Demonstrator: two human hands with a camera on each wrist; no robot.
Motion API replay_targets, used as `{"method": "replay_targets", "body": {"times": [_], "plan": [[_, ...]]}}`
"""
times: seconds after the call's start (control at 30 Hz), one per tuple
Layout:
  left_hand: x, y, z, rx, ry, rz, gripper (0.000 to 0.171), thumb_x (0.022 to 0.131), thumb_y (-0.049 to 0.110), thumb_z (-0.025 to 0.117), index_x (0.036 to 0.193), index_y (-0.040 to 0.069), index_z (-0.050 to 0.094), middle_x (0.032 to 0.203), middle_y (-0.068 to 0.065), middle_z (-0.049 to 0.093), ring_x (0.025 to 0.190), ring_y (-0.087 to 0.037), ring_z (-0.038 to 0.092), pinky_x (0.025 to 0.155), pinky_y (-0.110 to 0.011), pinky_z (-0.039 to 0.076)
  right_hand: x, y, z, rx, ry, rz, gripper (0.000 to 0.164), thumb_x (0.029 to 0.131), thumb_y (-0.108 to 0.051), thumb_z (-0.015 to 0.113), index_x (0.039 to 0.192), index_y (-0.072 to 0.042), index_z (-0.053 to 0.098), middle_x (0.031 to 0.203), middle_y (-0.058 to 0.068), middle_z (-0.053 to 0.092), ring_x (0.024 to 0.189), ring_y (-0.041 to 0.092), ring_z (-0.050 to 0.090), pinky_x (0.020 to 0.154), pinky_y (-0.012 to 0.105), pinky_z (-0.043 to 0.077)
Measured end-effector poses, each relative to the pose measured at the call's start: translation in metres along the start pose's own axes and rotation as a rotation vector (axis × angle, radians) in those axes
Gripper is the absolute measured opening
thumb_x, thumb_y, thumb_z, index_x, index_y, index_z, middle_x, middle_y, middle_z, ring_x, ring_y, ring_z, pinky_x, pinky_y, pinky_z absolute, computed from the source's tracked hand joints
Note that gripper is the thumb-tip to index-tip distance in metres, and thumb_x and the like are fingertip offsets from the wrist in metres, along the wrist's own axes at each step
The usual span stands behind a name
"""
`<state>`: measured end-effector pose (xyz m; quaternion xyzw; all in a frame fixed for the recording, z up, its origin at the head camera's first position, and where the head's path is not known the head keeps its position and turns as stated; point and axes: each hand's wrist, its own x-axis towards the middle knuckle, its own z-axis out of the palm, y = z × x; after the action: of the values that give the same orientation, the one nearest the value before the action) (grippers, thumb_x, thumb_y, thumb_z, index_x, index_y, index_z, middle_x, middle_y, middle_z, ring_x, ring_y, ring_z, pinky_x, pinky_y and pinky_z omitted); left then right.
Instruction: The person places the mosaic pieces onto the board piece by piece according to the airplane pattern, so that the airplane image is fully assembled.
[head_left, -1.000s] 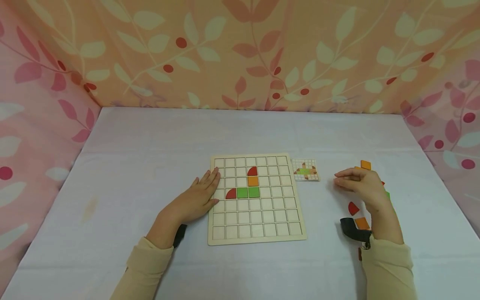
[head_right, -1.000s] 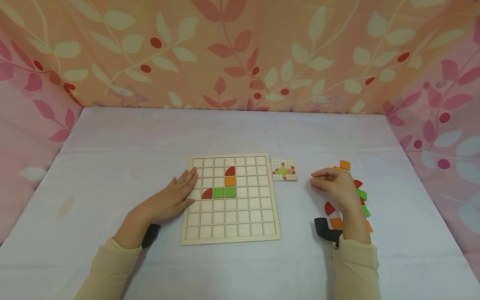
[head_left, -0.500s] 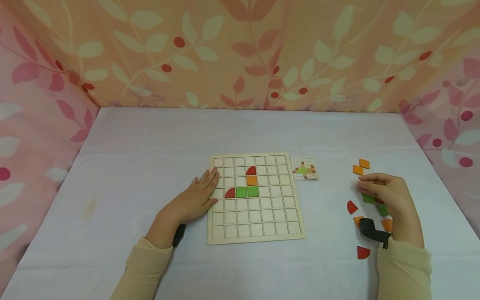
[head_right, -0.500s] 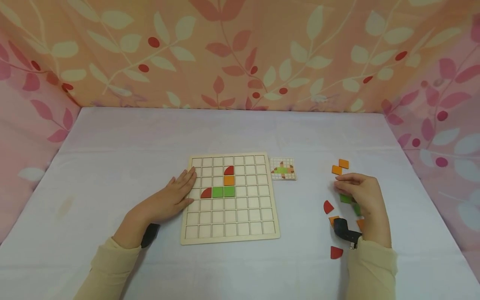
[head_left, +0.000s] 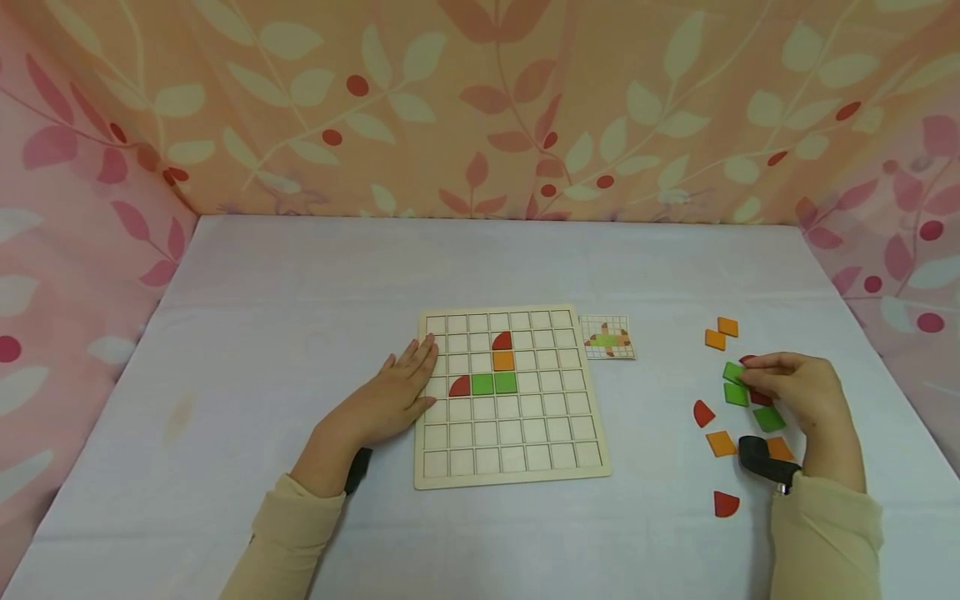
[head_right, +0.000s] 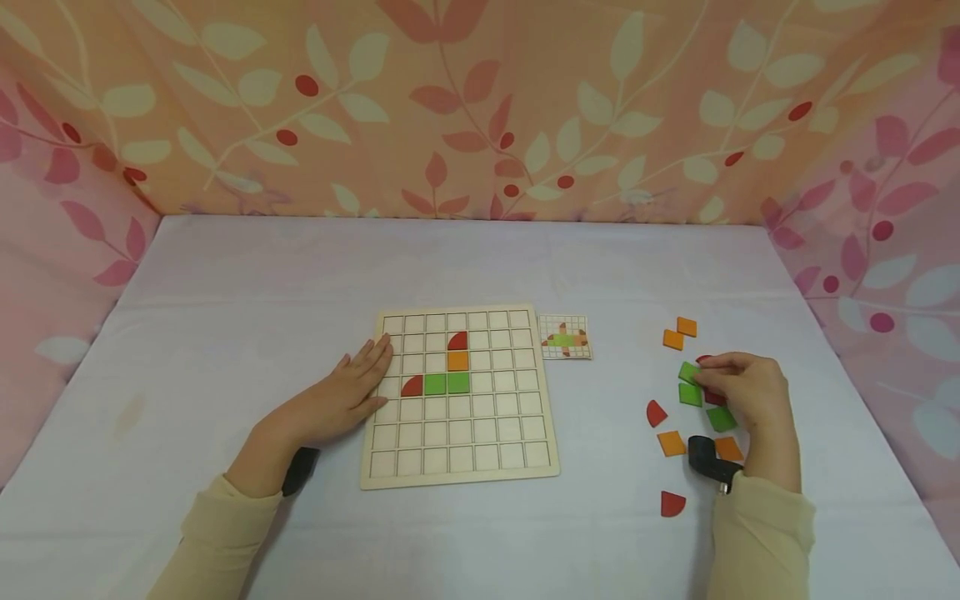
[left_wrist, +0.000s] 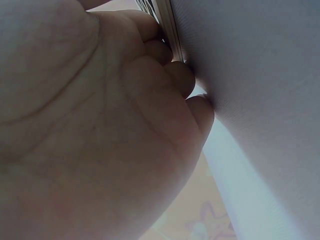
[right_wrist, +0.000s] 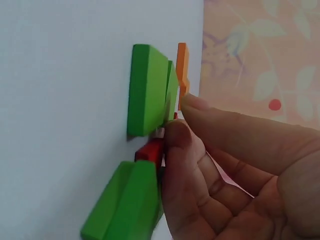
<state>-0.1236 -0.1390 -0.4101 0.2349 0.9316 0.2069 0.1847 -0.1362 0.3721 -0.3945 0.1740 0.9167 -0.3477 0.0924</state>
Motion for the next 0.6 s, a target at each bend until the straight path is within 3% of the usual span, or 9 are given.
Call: {"method": "replay_targets", "body": {"times": [0.2,0.33,0.47,0.6], "plan": [[0.0000,0.0005,-0.0003,0.000,0.000,0.000,0.068,0.099,0.023,0.049,0.149,-0.003,0.011,0.157,-0.013,-0.001,0.143,-0.030,0.000,0.113,-0.052,0.007,0.0018,0.0032,0.0020,-0.018,-0.016,0.043,0.049,0.088,-0.026,0.067,0.120,0.009,0.056,0.101,0.012,0.060,0.088,0.022,0.045,0.059,0.022,0.044],[0.0000,0.0009,-0.0004,0.001,-0.001,-0.002,0.068,0.099,0.023,0.049,0.149,-0.003,0.011,0.157,-0.013,-0.001,0.143,-0.030,0.000,0.113,-0.052,0.007,0.0016,0.0025,0.0037,-0.021,-0.026,0.047,0.050,0.088,-0.024,0.067,0.123,0.010,0.054,0.117,0.027,0.052,0.092,0.027,0.043,0.057,0.021,0.044],[-0.0004,0.0012,-0.0005,0.002,0.001,-0.001,0.068,0.099,0.023,0.049,0.149,-0.003,0.011,0.157,-0.013,0.000,0.143,-0.030,0.001,0.113,-0.052,0.007,0.0015,0.0013,0.0040,-0.045,-0.026,0.036,0.051,0.088,-0.024,0.066,0.122,0.011,0.054,0.116,0.029,0.052,0.091,0.027,0.044,0.057,0.021,0.044],[-0.0007,0.0011,-0.0006,0.001,0.005,0.003,0.068,0.099,0.023,0.049,0.149,-0.003,0.011,0.157,-0.014,0.000,0.143,-0.031,0.001,0.113,-0.052,0.008,0.0014,0.0008,0.0045,-0.043,-0.020,0.020,0.046,0.086,-0.021,0.068,0.118,0.011,0.056,0.099,0.016,0.062,0.083,0.022,0.048,0.056,0.023,0.046]]}}
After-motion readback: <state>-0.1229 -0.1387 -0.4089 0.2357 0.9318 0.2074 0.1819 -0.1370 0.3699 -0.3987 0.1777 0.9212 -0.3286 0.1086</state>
